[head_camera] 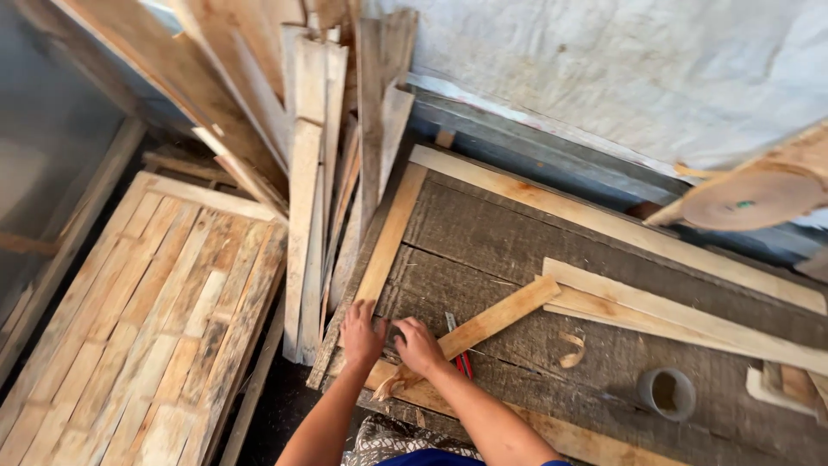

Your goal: The person is sorting and aligning thin wooden strips on a workshop table, then using a utility knife to mark or cut them.

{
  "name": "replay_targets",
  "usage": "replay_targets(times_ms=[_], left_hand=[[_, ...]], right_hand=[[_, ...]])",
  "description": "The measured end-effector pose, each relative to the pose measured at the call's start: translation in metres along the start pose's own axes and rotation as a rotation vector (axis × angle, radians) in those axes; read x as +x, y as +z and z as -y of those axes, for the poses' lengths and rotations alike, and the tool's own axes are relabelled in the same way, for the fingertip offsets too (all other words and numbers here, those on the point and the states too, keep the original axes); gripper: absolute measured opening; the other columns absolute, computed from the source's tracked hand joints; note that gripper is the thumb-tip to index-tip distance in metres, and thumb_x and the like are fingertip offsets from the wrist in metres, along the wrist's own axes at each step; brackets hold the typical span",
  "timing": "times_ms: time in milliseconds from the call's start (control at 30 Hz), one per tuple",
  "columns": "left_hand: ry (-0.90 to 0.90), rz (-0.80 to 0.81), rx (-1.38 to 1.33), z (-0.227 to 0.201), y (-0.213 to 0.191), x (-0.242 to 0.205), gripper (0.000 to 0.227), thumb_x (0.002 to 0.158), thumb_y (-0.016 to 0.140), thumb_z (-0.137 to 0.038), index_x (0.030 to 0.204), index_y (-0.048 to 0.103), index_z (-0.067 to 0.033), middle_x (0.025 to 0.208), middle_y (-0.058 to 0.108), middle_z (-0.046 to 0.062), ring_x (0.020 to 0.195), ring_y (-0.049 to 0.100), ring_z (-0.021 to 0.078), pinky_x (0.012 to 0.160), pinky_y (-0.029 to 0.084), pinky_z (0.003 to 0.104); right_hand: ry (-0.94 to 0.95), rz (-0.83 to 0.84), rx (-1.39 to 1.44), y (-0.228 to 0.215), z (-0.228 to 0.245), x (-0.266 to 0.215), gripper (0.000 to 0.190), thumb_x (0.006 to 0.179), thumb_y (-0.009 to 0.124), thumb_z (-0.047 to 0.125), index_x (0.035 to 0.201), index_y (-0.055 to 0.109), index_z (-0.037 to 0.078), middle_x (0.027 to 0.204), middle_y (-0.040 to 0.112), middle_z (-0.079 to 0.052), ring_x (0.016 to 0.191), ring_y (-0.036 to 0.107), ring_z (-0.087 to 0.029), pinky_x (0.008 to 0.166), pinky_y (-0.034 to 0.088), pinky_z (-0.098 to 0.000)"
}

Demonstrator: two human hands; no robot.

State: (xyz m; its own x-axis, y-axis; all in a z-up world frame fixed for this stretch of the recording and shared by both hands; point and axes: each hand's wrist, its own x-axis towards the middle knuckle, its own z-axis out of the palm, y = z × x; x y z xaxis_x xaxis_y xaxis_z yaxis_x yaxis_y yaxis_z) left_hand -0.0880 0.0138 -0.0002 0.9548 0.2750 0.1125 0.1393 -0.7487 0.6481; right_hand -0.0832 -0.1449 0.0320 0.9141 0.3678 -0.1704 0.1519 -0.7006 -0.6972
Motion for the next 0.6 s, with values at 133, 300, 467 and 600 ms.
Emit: replay_targets(times_ms=[133,300,467,600], left_hand=[[-0.005,0.249,-0.128,-0.019,0.03,-0.013,0.045,0.091,0.074,-0.034,0.132,0.066,-0.0183,0.128,0.066,0.007,0.123,0.06,0.0295,0.103,0.048,0.047],[0.165,0.554,0.01,-0.065,0.031,-0.032,0.068,0.074,0.087,-0.043,0.131,0.061,-0.016,0.121,0.063,0.009,0.118,0.058,0.0305,0.095,0.047,0.049],[0.227,0.627,0.074,-0.083,0.036,-0.045,0.078,0.071,0.088,-0.044,0.136,0.056,-0.0156,0.124,0.06,0.006,0.12,0.054,0.0295,0.096,0.047,0.048],[0.244,0.738,0.235,-0.081,0.055,-0.044,0.088,0.078,0.086,-0.047,0.147,0.045,-0.0118,0.13,0.055,0.008,0.124,0.052,0.0265,0.102,0.046,0.045]], right_hand=[[0.011,-0.238,0.006,-0.036,-0.026,-0.02,0.028,0.091,0.066,0.006,0.119,0.07,0.004,0.115,0.068,-0.016,0.112,0.063,-0.036,0.098,0.052,-0.0447],[0.23,-0.585,0.101,-0.064,-0.068,-0.058,0.02,0.086,0.067,0.004,0.105,0.062,0.003,0.102,0.064,-0.014,0.089,0.068,-0.027,0.077,0.058,-0.0389],[0.519,-0.57,0.071,-0.054,-0.115,-0.094,0.024,0.09,0.071,0.012,0.111,0.062,0.006,0.095,0.066,-0.013,0.086,0.068,-0.027,0.079,0.056,-0.0402],[0.726,-0.392,0.133,-0.055,-0.12,-0.106,0.041,0.095,0.068,0.021,0.132,0.054,0.009,0.118,0.061,-0.011,0.109,0.062,-0.027,0.088,0.055,-0.0432]])
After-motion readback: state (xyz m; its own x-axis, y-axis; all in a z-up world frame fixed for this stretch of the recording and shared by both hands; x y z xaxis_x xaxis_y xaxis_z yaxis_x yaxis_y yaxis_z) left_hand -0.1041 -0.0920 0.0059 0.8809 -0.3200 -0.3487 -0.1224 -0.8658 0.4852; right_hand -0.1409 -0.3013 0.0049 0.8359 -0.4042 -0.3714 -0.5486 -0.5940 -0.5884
